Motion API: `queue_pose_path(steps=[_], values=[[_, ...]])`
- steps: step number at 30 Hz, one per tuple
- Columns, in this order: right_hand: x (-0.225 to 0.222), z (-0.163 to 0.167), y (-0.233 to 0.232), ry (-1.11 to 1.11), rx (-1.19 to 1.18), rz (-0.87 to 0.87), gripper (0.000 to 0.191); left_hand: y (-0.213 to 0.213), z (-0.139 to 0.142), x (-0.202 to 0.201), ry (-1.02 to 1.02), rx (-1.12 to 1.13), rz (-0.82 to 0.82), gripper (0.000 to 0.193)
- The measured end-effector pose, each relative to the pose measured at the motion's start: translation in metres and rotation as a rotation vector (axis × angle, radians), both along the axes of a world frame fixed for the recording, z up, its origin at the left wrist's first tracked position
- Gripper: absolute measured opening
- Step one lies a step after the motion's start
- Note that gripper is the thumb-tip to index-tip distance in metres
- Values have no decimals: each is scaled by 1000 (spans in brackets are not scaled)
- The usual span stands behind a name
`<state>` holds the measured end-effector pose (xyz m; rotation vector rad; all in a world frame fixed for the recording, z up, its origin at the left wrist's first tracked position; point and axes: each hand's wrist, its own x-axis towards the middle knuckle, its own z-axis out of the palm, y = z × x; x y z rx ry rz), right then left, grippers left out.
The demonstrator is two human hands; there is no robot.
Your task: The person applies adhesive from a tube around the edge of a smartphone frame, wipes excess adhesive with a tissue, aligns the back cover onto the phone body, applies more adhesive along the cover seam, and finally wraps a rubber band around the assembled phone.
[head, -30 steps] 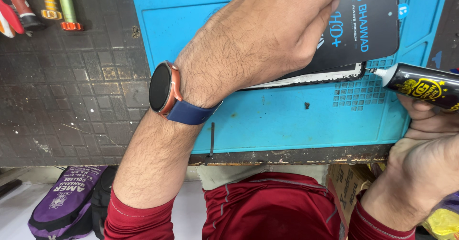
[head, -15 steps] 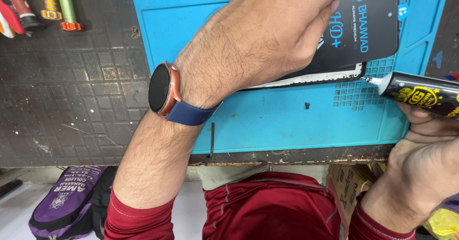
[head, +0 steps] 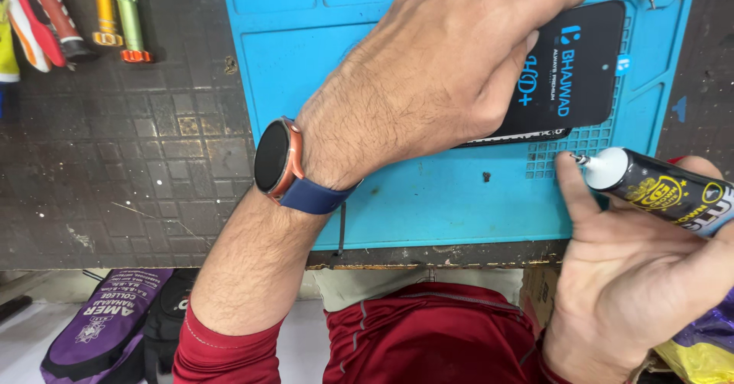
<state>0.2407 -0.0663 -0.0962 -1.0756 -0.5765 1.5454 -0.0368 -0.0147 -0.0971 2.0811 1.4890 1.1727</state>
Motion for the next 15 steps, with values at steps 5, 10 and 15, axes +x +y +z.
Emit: queue_pose_path(steps=[5,10,15], values=[[-25,10,-1,19,35,-29,45,0,17,2,29,-68,41,30],[-28,11,8,35,97,12,47,-8,29,4,-49,-140,42,30],[-30,6,20,-11,153,64,45,-12,30,-3,-109,-132,76,30]])
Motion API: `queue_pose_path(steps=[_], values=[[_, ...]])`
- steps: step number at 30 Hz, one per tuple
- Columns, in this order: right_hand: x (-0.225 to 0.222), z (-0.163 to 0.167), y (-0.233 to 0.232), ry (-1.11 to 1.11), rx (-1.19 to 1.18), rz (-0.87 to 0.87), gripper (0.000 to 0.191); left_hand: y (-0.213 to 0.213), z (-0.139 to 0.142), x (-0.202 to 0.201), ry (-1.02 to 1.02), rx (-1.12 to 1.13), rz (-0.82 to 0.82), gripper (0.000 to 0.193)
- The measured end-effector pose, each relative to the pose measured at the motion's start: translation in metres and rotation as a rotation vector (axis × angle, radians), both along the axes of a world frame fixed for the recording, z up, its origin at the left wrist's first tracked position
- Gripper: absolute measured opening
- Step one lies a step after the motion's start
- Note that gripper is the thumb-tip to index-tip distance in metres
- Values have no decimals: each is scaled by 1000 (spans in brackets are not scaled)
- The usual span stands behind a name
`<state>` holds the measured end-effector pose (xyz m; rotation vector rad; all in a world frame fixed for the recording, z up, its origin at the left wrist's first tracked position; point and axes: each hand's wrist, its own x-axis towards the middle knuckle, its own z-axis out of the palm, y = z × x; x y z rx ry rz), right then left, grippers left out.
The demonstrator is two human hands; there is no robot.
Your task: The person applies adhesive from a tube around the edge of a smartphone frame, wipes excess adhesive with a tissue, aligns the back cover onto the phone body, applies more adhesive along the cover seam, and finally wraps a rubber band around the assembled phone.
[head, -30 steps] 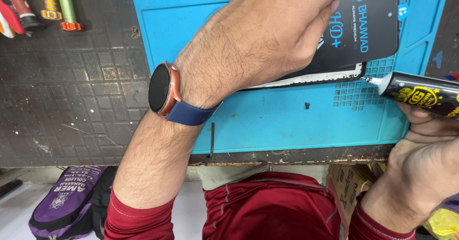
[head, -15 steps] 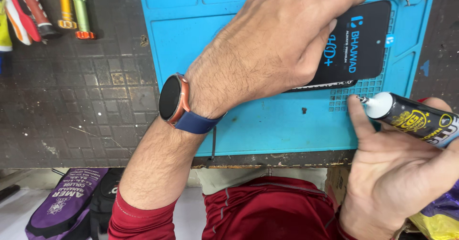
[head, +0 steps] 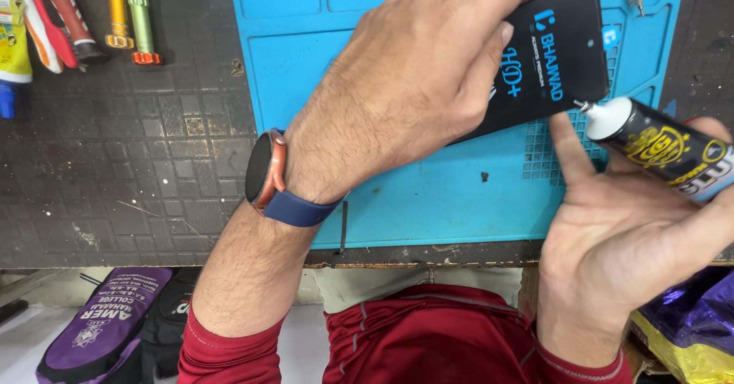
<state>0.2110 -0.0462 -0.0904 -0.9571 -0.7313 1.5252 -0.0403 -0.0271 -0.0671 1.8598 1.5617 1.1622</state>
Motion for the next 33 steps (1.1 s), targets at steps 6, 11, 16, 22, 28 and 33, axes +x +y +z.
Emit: queue_pose_path(steps=[6,11,16,22,28,33], values=[[-8,-11,29,-17,115,147,50,-4,1,-13,72,-105,78,31],[-14,-28,67,-61,209,295,50,-5,3,-19,-102,-218,62,33],[-7,-35,86,-138,232,322,50,0,3,-21,-252,-310,37,30],[36,-37,58,-337,180,210,50,6,-5,-21,-276,-177,49,25],[57,-46,3,-457,226,-90,51,10,-14,-18,-372,-150,81,17],[32,-36,-38,-503,349,-122,52,14,-18,-19,-516,-167,41,14]])
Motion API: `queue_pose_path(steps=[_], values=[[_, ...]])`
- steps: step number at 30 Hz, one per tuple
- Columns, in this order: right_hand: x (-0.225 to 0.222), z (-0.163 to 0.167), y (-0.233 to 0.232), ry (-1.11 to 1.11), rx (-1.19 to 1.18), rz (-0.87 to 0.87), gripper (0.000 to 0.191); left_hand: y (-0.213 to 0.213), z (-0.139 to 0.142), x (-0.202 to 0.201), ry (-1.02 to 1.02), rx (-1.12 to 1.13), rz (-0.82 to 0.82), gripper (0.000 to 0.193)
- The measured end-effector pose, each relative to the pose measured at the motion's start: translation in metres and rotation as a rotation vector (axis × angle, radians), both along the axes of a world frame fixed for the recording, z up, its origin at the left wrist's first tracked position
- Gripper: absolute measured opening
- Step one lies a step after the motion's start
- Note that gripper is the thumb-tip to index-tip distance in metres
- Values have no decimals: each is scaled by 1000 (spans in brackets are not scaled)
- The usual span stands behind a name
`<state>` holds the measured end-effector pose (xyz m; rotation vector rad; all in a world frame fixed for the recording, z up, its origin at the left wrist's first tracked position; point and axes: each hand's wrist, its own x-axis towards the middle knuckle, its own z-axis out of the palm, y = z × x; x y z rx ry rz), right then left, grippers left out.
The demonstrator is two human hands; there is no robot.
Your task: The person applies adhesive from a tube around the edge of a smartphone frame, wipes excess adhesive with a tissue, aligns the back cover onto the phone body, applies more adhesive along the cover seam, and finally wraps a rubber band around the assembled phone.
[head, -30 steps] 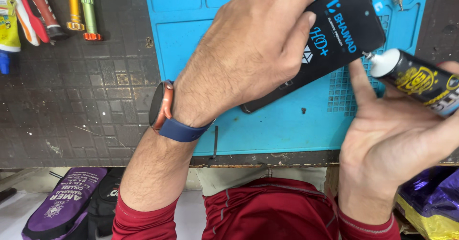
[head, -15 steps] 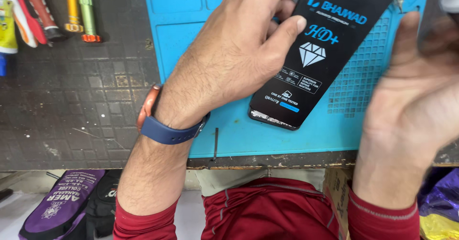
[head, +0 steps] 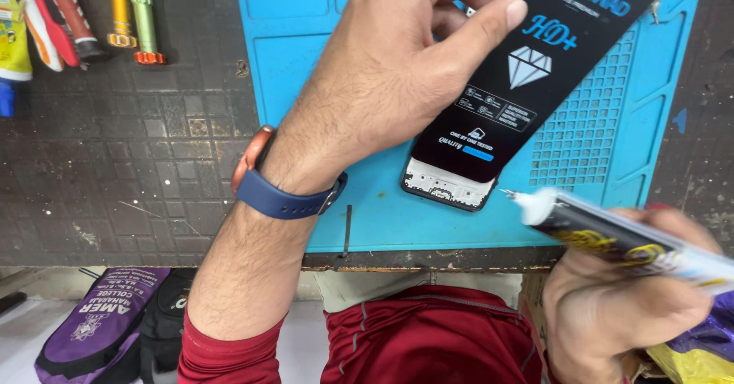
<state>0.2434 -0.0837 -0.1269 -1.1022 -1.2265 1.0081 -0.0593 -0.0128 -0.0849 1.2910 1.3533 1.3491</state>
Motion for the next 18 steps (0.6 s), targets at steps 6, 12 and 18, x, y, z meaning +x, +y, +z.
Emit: queue_pose_path(steps=[6,12,18], values=[[-26,19,-13,-306,138,312,50,3,-11,0,-60,24,-4,14],[-35,25,-8,-510,242,397,40,7,-17,-2,-26,35,47,16],[-40,22,-7,-562,243,405,38,8,-23,-2,-7,47,64,15]])
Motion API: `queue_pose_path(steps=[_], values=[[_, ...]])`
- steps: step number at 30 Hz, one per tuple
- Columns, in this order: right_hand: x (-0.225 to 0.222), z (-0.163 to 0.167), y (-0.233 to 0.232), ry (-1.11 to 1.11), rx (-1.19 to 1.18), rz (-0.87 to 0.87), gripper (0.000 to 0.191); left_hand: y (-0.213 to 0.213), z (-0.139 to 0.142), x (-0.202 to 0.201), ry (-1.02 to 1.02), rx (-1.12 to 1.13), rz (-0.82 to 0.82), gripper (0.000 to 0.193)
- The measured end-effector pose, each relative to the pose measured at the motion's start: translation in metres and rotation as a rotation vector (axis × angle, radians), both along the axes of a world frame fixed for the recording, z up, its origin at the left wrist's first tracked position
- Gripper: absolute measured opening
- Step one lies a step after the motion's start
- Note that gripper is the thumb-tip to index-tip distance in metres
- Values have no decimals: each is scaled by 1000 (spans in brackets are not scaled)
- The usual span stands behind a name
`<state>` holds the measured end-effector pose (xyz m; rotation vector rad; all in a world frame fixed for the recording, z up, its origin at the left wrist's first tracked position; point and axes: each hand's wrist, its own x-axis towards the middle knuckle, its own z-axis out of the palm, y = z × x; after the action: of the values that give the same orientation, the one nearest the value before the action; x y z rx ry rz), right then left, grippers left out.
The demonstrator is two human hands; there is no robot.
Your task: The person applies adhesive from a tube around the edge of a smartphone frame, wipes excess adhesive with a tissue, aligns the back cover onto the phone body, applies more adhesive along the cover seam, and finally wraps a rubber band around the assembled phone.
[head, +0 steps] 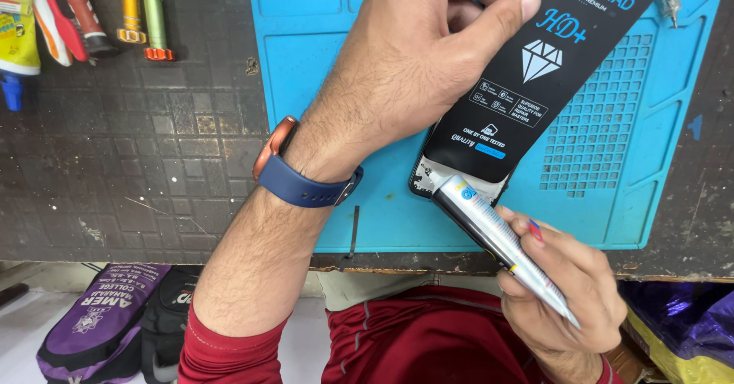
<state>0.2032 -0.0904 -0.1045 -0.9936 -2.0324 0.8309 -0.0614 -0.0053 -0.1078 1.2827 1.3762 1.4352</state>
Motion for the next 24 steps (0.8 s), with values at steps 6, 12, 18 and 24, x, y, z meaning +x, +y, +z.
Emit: queue_pose_path(steps=[6,12,18,24], values=[[-1,-5,1,16,-3,-9,38,1,-4,0,-39,7,-4,16],[-1,-5,2,3,-3,-13,39,-1,-5,-1,-40,5,-4,16],[1,-5,2,-23,7,-14,40,-3,-7,0,7,14,22,19],[1,-4,2,-20,-19,-18,39,-4,-8,0,26,-2,22,20]])
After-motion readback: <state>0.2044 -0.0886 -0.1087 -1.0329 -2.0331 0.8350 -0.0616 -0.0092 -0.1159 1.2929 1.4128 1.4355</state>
